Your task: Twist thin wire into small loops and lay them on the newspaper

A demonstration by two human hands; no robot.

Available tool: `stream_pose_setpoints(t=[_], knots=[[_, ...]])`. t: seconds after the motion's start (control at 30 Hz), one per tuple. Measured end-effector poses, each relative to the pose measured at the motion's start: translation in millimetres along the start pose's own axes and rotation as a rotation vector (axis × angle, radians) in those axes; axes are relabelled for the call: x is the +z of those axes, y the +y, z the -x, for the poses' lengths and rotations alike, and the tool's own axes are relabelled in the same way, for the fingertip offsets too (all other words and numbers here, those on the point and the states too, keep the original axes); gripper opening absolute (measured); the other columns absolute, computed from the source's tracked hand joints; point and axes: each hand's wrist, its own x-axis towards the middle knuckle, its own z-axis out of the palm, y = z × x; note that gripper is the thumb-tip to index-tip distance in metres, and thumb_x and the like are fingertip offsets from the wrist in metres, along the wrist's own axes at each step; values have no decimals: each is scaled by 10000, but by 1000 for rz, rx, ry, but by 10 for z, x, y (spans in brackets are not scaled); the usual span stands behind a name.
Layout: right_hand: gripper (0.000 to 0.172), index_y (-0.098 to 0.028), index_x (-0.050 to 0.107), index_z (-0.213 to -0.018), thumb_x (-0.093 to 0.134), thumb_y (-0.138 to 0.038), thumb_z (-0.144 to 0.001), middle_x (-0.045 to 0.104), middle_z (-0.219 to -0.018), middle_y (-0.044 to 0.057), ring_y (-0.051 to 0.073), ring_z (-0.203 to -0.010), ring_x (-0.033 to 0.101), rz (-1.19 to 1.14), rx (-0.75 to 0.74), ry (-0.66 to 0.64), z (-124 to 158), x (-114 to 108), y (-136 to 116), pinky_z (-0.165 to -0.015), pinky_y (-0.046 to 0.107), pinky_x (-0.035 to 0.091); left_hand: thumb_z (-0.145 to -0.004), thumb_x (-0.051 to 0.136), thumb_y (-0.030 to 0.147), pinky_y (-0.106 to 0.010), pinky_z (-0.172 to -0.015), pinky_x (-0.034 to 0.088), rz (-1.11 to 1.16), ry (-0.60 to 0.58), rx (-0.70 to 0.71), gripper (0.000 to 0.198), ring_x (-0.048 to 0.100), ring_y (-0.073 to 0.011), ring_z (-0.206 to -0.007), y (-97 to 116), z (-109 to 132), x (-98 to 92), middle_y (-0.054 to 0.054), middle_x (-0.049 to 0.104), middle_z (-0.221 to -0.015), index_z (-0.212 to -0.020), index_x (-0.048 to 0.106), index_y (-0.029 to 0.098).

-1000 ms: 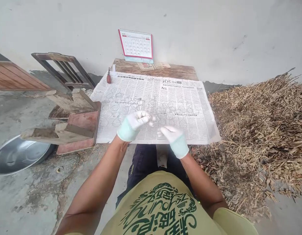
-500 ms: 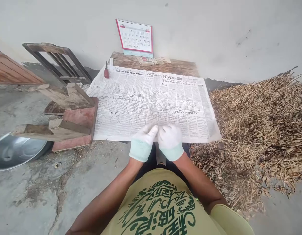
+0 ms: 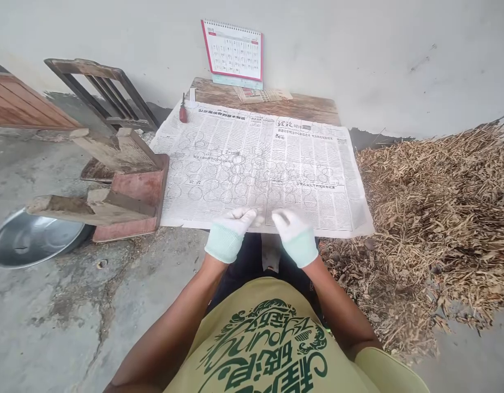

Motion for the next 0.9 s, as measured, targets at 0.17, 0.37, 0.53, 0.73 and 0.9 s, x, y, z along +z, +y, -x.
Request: stream_pose_setpoints(t=[0.17,0.37,0.53,0.73,0.9], knots=[[308,-219,701,-707,580,-325,-969,719,-767,-11,149,-759,651,-167,172,-237,30,123,19,-720,276,450,-780,777,533,-371,-822,577,70,-66,-8,362,719,-230,-753,-41,19,12,-67,771,-753,-813,757,172],[307,-221,647,-690,537,-256,-975,704,-752,-14,141,-743,651,-247,171,-147,96,153,-34,-717,264,457,-807,771,495,-341,-791,558,58,-121,18,313,669,-194,-709,-92,24,-24,-50,750,-736,-779,753,184],[382,-227,491,-614,488,-254,-995,572,-657,-13,137,-647,536,-151,72,-68,107,153,-22,-650,282,395,-808,769,487,-322,-709,533,-1,-123,-4,296,635,-182,-659,-81,76,13,-47,743,-712,-757,769,195],[395,-236,481,-635,421,-299,-1020,547,-676,7,152,-670,525,-65,-5,-73,139,188,39,-675,292,413,-800,779,516,-324,-686,526,56,-99,-41,330,606,-169,-593,-165,81,18,-34,710,-646,-701,747,203],[366,-231,594,-700,419,-261,-1019,621,-746,21,160,-725,590,-33,-63,-151,201,229,124,-719,293,459,-826,756,490,-320,-629,503,117,-97,-49,291,575,-163,-548,-266,80,4,-14,666,-582,-786,778,202]])
